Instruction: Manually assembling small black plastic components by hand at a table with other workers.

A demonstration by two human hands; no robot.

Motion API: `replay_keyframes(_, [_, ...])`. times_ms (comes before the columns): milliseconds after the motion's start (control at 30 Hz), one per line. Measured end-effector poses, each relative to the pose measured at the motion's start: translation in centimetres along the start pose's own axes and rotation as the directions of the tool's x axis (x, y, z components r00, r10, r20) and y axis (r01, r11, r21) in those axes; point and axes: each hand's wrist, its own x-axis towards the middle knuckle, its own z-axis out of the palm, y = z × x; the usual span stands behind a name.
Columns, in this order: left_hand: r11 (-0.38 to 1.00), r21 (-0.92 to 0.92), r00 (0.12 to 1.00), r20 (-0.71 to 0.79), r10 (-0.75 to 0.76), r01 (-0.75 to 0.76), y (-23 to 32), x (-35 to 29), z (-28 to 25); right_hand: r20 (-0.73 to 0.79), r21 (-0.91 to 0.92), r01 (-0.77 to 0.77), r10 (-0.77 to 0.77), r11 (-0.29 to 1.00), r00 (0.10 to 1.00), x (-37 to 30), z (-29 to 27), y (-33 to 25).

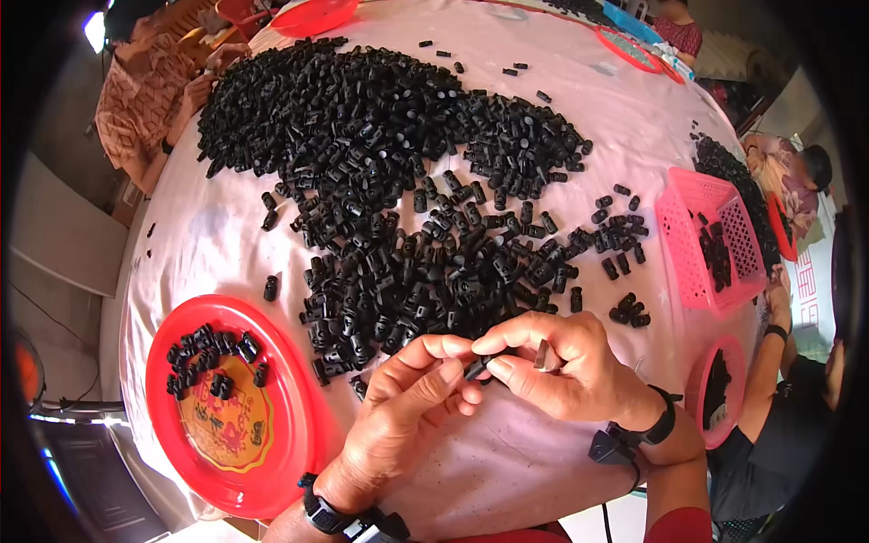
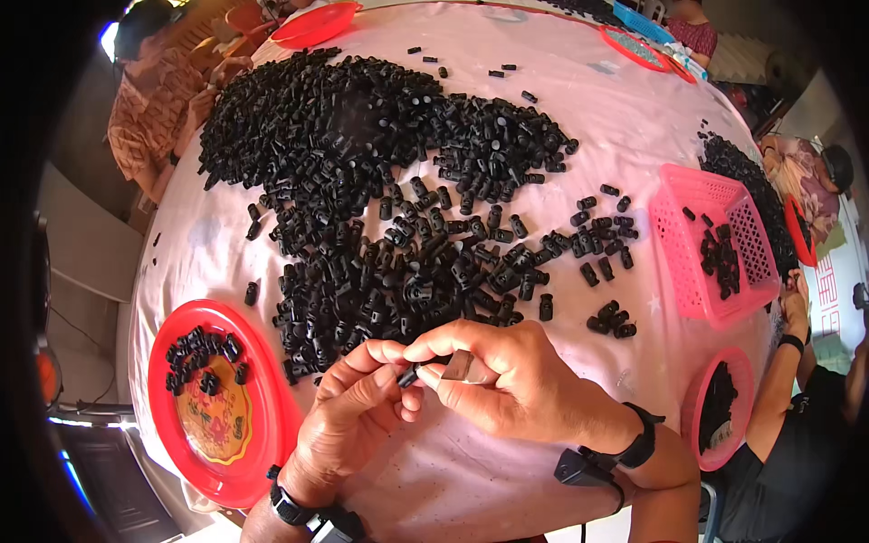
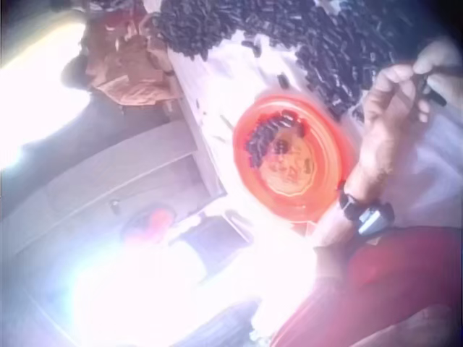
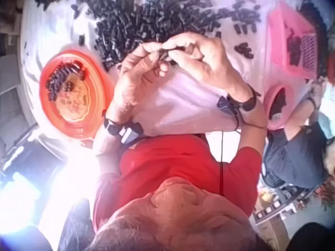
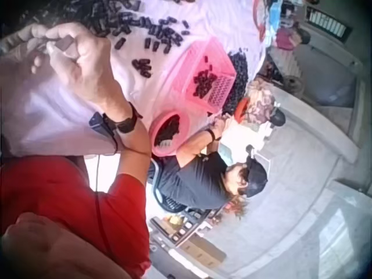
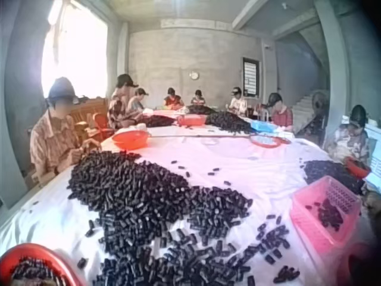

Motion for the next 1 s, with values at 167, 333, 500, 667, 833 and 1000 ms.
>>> replay_keyframes(167, [0.992,0.126,1.0,-0.005,-0.022,0.022,0.2,-0.1,0.1,0.009,0.042,0.051,-0.052,0.998,0.999,0.2,0.5,0.0])
replay_keyframes(333, [0.993,0.06,0.993,0.057,-0.103,0.1,0.6,-0.2,0.2,-0.001,0.082,0.069,-0.069,0.994,0.998,0.1,0.7,0.2])
replay_keyframes(500, [0.985,0.12,0.991,0.037,-0.126,0.121,0.7,-0.2,0.9,0.012,0.072,0.021,-0.022,0.997,1.0,0.1,0.7,0.2])
replay_keyframes(667, [0.985,-0.004,0.974,0.153,-0.169,0.172,0.7,-0.2,0.1,-0.042,0.088,0.048,-0.044,0.995,0.998,0.3,0.7,-0.9])
replay_keyframes(833, [0.984,-0.13,0.989,0.098,-0.109,0.121,0.1,-0.2,-0.1,-0.043,-0.051,0.018,-0.02,0.999,0.999,0.1,0.1,-0.3])
replay_keyframes(1000, [0.988,-0.119,0.993,0.064,-0.094,0.101,0.0,-0.2,0.2,-0.026,-0.298,0.224,-0.242,0.928,0.97,0.2,0.7,0.6])
